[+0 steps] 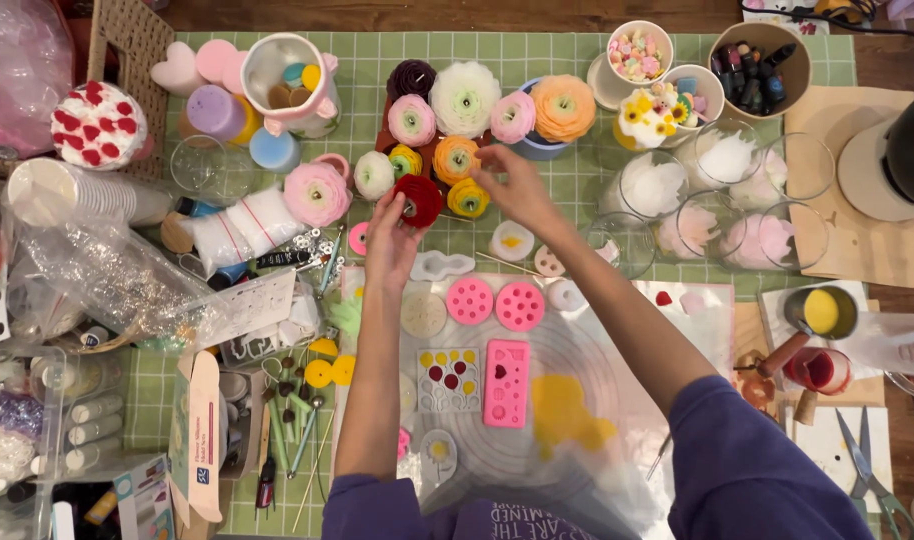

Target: The recorder is finishing a rose-shaped candle by sculpting the wax petals with a tool and trimming the wick with scissors.

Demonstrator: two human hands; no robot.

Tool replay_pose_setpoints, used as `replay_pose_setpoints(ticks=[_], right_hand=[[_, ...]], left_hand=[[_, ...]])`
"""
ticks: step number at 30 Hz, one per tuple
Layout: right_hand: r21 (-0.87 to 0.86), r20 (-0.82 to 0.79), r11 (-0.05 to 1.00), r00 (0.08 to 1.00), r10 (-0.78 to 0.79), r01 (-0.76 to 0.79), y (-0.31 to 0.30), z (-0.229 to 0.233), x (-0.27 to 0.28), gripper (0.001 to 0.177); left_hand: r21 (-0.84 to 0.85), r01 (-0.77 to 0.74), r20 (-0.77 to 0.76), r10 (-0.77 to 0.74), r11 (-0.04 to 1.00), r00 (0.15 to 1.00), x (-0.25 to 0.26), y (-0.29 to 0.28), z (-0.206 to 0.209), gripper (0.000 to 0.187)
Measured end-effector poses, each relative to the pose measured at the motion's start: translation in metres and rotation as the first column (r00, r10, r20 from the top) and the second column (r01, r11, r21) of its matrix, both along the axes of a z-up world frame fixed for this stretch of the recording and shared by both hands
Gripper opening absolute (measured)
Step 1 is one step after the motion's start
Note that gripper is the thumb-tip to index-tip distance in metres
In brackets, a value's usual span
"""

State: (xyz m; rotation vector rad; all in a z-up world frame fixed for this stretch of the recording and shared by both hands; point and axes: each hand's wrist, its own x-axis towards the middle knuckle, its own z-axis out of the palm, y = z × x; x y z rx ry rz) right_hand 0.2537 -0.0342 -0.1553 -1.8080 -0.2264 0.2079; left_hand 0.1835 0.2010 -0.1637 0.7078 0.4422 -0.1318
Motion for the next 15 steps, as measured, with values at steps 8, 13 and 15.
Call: replay_pose_setpoints(ticks=[8,13,15], right_hand=[[-0.482,0.186,0.875,0.981,0.053,0.044,0.038,0.015,0.014,0.062],[-0.533,0.140,0.844,0.990,0.019,0.059,0.041,0.000,0.015,0.066],[-0.528,0.149,0.847,0.989,0.015,0.067,0.041,-0.006,0.016,0.065]], left_hand=[[0.032,-0.047,-0.046,0.049,0.998,0.998,0.019,-0.016,-0.040,0.044],[0.078,-0.073,-0.048,0.077,0.994,0.996,0.019,-0.021,-0.049,0.046],[0.088,-0.079,-0.057,0.084,0.993,0.995,0.019,-0.022,-0.054,0.047]])
